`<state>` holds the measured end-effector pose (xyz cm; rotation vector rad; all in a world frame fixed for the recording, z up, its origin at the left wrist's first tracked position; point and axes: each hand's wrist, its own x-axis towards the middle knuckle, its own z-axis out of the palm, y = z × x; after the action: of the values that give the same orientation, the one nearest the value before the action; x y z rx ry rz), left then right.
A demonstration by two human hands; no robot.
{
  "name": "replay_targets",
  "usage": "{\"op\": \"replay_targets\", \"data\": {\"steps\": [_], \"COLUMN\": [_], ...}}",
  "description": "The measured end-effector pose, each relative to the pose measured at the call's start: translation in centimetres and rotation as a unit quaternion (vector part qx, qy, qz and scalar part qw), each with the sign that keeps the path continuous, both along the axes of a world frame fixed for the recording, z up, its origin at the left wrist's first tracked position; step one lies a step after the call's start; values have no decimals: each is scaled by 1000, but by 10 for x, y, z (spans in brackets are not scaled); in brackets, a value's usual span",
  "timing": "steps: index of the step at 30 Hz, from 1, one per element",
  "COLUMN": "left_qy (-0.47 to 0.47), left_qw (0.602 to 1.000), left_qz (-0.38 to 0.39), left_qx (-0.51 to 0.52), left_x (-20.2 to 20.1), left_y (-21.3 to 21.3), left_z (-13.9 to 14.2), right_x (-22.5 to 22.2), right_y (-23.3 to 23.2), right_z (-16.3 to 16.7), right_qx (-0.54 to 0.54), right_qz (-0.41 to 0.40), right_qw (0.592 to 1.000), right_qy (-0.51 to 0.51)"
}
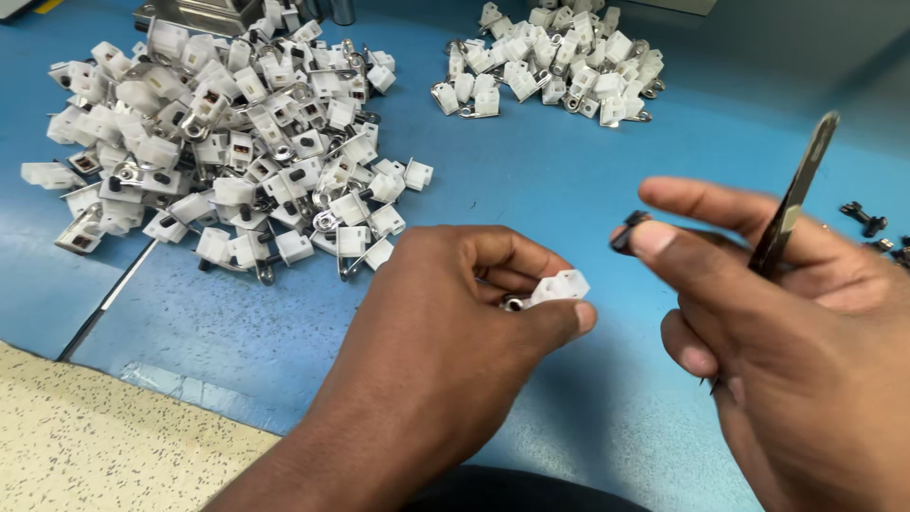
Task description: The person sits at a factory workbench with a large pile of white plastic switch components and a pile of small metal contacts. They pick up one white housing at a time, use tweezers to insert a metal contact into the housing, press it into place by hand, and set the assembled part aside. Midway they scoop unassembled housings from a large bin back onto the bench and resume assembly.
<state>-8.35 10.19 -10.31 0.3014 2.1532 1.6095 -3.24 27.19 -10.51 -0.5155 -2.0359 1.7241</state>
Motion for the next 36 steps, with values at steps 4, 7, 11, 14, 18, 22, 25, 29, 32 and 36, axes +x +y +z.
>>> {"op": "replay_targets", "data": {"steps": [4, 7, 11, 14, 18, 22, 25, 29, 32, 36], "left_qy": [-50, -49, -9, 5, 28, 30, 41, 52, 49, 43], "left_qw": [996, 991, 997, 999, 999, 999, 999, 999, 998, 999], "left_qz": [33, 49, 54, 40, 33, 20, 9, 4, 22, 14], "left_qx": [-59, -114, -48, -27, -13, -24, -14, 2, -25, 3], "left_x": [1, 2, 6, 8, 6, 9, 13, 15, 16, 12], "left_y": [0, -2, -3, -5, -9, -7, -7, -7, -5, 0], "left_z": [17, 22, 19, 14, 8, 6, 7, 13, 15, 13], "right_x": [10, 19, 28, 22, -2, -5, -3, -6, -4, 5], "right_y": [-10, -9, -8, -9, -1, 4, 1, -10, -25, -42], "right_z": [0, -9, -9, 6, 36, 43, 34, 26, 28, 21], "right_qx": [264, 441, 505, 420, -2, -36, 12, 63, 138, 225], "right_qz": [1, 0, 57, 72, 108, 166, 187, 186, 200, 174], "right_qw": [964, 897, 858, 904, 994, 983, 975, 972, 960, 947], "right_qy": [17, 33, 71, 27, 19, 74, 121, 130, 141, 151]}}
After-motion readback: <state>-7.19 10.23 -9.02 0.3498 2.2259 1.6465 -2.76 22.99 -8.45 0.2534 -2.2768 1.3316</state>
